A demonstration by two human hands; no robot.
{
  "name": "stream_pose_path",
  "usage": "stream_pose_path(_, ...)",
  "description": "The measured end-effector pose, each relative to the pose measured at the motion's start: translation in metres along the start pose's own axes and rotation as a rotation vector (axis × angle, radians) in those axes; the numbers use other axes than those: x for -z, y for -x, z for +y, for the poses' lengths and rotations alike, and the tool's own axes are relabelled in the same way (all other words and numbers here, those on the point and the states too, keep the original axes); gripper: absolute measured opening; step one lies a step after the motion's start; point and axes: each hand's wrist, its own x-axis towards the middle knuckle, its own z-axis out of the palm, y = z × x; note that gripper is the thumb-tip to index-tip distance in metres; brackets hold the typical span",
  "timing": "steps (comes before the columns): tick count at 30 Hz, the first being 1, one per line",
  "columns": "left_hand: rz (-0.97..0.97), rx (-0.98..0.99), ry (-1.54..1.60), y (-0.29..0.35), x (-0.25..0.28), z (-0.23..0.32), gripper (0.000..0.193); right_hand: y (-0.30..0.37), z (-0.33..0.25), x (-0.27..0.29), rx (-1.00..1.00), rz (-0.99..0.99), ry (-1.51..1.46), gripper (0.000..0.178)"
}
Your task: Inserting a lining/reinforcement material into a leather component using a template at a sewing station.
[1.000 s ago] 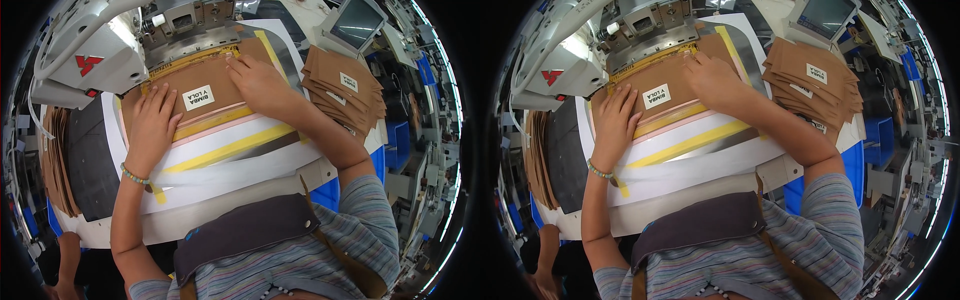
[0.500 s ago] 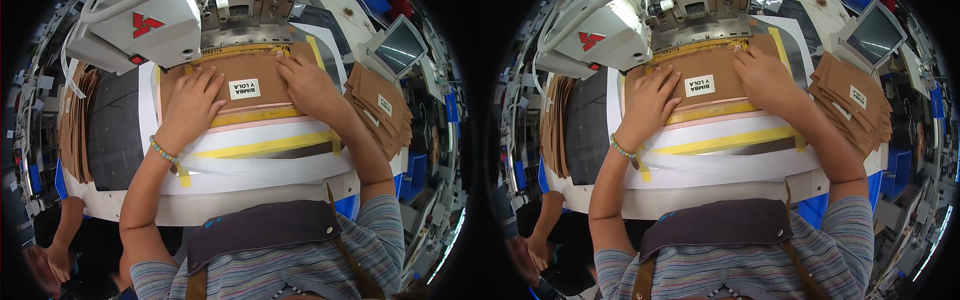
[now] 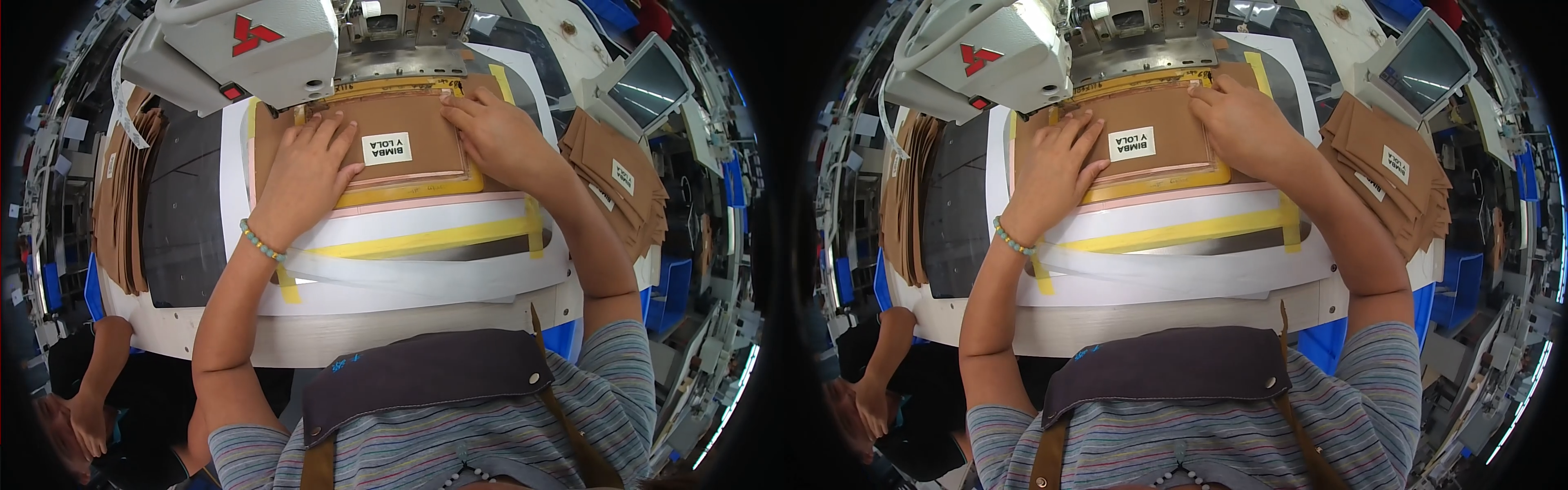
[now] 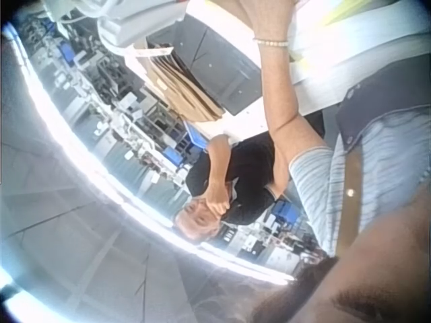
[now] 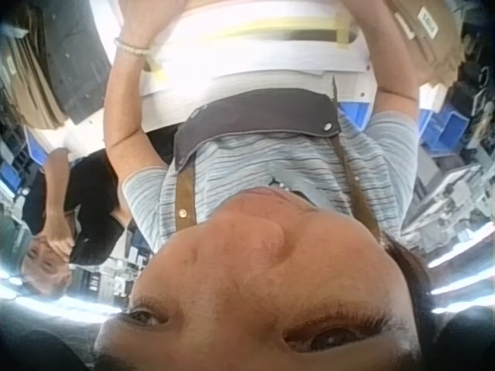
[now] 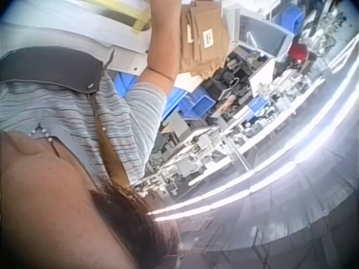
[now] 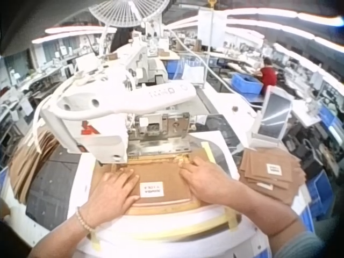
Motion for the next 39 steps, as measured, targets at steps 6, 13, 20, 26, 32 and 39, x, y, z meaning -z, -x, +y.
stream_pose_path(6,0.003,0.027,0.004,0.0,-0.001,0.001,0.052,-0.001,-0.001,-0.004,0.033,0.06,-0.027,0.026)
stream_pose_path(13,-0.001,0.071,-0.001,-0.002,-0.002,0.001,0.05,-0.004,0.001,-0.01,0.024,-0.017,-0.025,0.038)
stream_pose_path(20,-0.055,0.14,0.091,-0.018,-0.002,0.027,0.045,-0.007,0.001,-0.016,0.007,-0.05,-0.065,0.038)
stream_pose_path(26,-0.057,-0.012,0.117,-0.027,-0.018,0.04,0.046,-0.013,0.002,-0.023,0.096,0.088,-0.083,0.026)
stream_pose_path(32,-0.067,0.031,0.088,-0.03,-0.019,0.044,0.045,-0.017,0.003,-0.031,0.116,0.14,-0.071,0.026)
stream_pose_path(39,-0.041,0.046,0.14,-0.031,-0.024,0.04,0.044,-0.026,-0.004,-0.034,0.137,0.138,-0.086,0.026)
